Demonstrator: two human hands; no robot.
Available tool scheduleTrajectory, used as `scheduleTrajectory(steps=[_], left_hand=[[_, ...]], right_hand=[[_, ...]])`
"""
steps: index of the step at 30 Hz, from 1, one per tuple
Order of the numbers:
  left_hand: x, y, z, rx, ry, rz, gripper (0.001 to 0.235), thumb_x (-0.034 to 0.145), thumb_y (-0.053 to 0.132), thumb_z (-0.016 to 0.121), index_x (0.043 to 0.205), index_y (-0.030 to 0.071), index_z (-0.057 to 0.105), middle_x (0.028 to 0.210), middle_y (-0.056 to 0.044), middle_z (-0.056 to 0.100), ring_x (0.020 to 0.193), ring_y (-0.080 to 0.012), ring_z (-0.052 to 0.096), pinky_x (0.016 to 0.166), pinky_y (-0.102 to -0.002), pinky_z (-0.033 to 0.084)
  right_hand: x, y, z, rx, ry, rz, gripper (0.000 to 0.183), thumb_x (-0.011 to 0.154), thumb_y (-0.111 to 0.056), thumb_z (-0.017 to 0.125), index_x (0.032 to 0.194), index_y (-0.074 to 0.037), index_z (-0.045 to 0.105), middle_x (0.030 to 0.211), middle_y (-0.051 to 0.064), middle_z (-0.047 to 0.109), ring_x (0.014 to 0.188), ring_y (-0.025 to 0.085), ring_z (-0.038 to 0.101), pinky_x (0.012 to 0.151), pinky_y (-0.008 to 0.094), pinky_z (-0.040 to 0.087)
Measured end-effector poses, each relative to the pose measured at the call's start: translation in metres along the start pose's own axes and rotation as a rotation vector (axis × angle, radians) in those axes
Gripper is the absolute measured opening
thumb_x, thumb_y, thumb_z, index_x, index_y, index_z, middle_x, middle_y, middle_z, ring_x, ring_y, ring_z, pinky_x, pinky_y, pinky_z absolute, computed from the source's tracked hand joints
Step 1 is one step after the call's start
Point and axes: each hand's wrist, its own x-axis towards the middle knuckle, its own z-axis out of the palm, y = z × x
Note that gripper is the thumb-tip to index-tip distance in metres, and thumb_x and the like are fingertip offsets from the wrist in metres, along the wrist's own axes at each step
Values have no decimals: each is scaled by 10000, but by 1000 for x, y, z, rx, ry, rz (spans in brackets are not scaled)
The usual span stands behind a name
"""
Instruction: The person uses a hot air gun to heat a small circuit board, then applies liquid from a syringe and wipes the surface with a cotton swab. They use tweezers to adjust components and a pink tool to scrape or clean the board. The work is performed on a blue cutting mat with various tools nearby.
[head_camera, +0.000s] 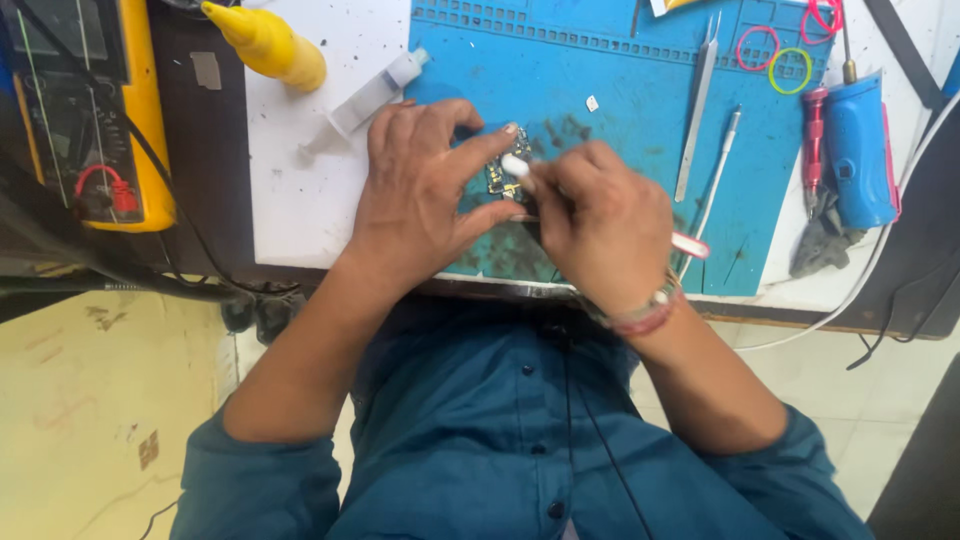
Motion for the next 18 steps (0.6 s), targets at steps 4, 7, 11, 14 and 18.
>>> scheduleTrajectory(steps=[4,7,11,14,18], left_hand=[[4,-2,-3,33,31,38,640,859,495,824,1367,139,666,1274,-95,529,1218,-334,471,1179,-532,293],[1,-2,-2,26,21,37,642,884,495,821,1390,142,645,1273,-95,532,1209,-323,482,1175,-527,305],[-3,-3,-1,2,5,26,753,870,517,835,1448,101,592,1289,-97,535,1192,-319,495,1183,-539,311],[-4,-3,1,3,46,88,793,863,469,836,1486,77,541,1367,-101,570,1161,-314,509,1184,-560,311],[-8,-4,4,57,55,120,728,944,443,830,1520,132,510,1359,-34,624,1188,-258,545,1229,-550,328]], right_hand=[[-18,3,-21,-56,-100,3,97,917,-200,786,908,-110,751,837,71,669,698,311,665,588,428,494],[-34,21,-21,-3,-10,11,85,949,-143,786,1005,-99,740,940,87,692,780,285,684,652,391,519],[-39,43,-12,-41,185,-1,111,1050,-33,796,1108,-41,701,1045,122,691,894,265,687,746,347,544],[-35,53,-10,-6,278,-24,178,1010,83,706,1162,-5,675,1096,156,666,952,270,682,772,315,584],[-32,67,-10,-92,338,8,187,1037,125,691,1183,12,657,1126,161,664,932,267,672,734,314,568]])
